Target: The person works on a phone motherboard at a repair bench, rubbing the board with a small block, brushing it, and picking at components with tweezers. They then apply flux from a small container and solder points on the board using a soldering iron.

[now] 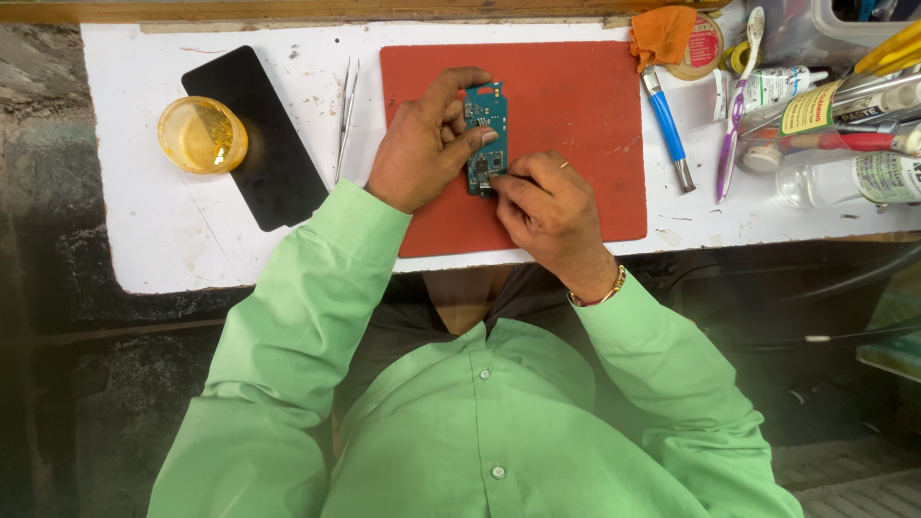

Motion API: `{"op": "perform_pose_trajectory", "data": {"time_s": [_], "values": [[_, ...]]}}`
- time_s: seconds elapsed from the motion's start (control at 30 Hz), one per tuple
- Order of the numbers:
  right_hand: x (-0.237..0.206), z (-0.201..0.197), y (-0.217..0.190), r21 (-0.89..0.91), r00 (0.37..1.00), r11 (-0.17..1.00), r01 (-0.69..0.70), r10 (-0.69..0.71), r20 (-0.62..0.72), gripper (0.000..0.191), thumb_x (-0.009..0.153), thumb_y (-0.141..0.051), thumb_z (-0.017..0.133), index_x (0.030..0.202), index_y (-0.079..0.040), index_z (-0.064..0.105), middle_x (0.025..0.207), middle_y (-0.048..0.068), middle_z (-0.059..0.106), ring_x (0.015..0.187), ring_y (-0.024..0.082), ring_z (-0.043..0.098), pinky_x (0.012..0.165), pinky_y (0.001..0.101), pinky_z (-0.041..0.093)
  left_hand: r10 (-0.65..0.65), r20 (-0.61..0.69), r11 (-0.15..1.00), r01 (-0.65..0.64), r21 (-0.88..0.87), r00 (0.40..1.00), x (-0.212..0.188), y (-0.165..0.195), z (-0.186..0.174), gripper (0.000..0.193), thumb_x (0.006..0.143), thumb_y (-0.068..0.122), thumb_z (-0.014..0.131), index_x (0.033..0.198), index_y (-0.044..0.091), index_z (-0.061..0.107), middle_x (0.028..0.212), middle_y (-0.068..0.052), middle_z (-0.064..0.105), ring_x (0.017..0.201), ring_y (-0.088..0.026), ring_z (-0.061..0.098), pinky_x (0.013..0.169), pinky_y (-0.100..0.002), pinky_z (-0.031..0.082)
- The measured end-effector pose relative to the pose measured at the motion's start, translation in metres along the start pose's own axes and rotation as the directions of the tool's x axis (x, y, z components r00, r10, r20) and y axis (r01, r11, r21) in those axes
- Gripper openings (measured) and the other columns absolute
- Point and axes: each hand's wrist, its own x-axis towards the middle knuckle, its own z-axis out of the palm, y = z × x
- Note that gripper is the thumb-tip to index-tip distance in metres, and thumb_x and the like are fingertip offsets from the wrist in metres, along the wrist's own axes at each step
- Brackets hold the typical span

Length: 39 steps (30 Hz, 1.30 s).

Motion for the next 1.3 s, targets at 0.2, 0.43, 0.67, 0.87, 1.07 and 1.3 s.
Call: {"op": "perform_pose_trajectory", "data": {"time_s": [0.2, 0.43, 0.67, 0.87, 1.07, 1.3], "values": [[0.0001, 0.0005, -0.0009, -0.034, 1.000, 0.999, 0.020, -0.020, -0.015, 0.021, 0.081, 0.008, 0.078, 0.098, -0.002, 0.074, 0.093, 0.007, 0.062, 0.085, 0.025, 0.063, 0.072, 0.0370, 0.053, -0.012, 0.006, 1.000, 0.013, -0.017, 1.000, 0.0006, 0.0008, 0.0001, 0.049, 0.095, 0.006, 0.078, 0.139, 0.008, 0.055, 0.066, 0.000, 0.053, 0.056, -0.006, 0.046, 0.051, -0.025, 0.040], [0.0004, 0.0011, -0.0035, -0.078, 0.999, 0.997, 0.023, -0.025, -0.022, 0.020, 0.083, 0.008, 0.079, 0.100, -0.001, 0.074, 0.093, 0.007, 0.061, 0.085, 0.025, 0.062, 0.071, 0.0361, 0.053, 0.008, 0.006, 1.000, -0.008, -0.012, 1.000, 0.0000, 0.0000, 0.0001, 0.050, 0.096, 0.005, 0.078, 0.140, 0.008, 0.055, 0.067, 0.000, 0.054, 0.057, -0.006, 0.046, 0.052, -0.025, 0.040], [-0.0015, 0.0026, -0.0062, -0.131, 0.998, 0.990, 0.041, -0.046, -0.037, 0.020, 0.082, 0.008, 0.079, 0.099, 0.000, 0.073, 0.094, 0.008, 0.059, 0.083, 0.024, 0.060, 0.069, 0.0353, 0.052, 0.018, 0.006, 1.000, -0.018, -0.016, 1.000, 0.0008, -0.0003, 0.0005, 0.050, 0.095, 0.005, 0.078, 0.140, 0.007, 0.054, 0.069, 0.001, 0.059, 0.057, -0.005, 0.050, 0.052, -0.024, 0.042], [-0.0012, 0.0020, -0.0056, -0.135, 0.997, 0.988, 0.070, -0.074, -0.027, 0.021, 0.082, 0.008, 0.079, 0.100, 0.000, 0.073, 0.094, 0.007, 0.059, 0.082, 0.024, 0.060, 0.069, 0.0349, 0.052, 0.017, 0.005, 1.000, -0.017, -0.012, 1.000, 0.0007, -0.0003, -0.0006, 0.050, 0.095, 0.005, 0.077, 0.140, 0.007, 0.055, 0.067, 0.000, 0.056, 0.056, -0.006, 0.048, 0.052, -0.025, 0.041], [-0.0006, 0.0016, -0.0075, -0.142, 0.997, 0.988, 0.066, -0.072, -0.032, 0.020, 0.082, 0.008, 0.079, 0.099, 0.000, 0.073, 0.094, 0.007, 0.059, 0.082, 0.024, 0.060, 0.069, 0.0346, 0.052, 0.014, 0.004, 1.000, -0.014, 0.008, 1.000, 0.0006, -0.0005, -0.0004, 0.050, 0.095, 0.006, 0.078, 0.139, 0.007, 0.055, 0.066, -0.001, 0.055, 0.055, -0.006, 0.047, 0.051, -0.025, 0.040], [-0.0003, 0.0009, -0.0090, -0.155, 0.997, 0.986, 0.066, -0.071, -0.023, 0.019, 0.082, 0.009, 0.079, 0.099, 0.001, 0.074, 0.094, 0.008, 0.060, 0.082, 0.024, 0.060, 0.068, 0.0348, 0.052, 0.008, -0.003, 1.000, -0.008, -0.028, 1.000, 0.0011, -0.0007, 0.0002, 0.050, 0.095, 0.005, 0.078, 0.139, 0.007, 0.054, 0.069, 0.001, 0.060, 0.058, -0.006, 0.051, 0.053, -0.025, 0.043]]}}
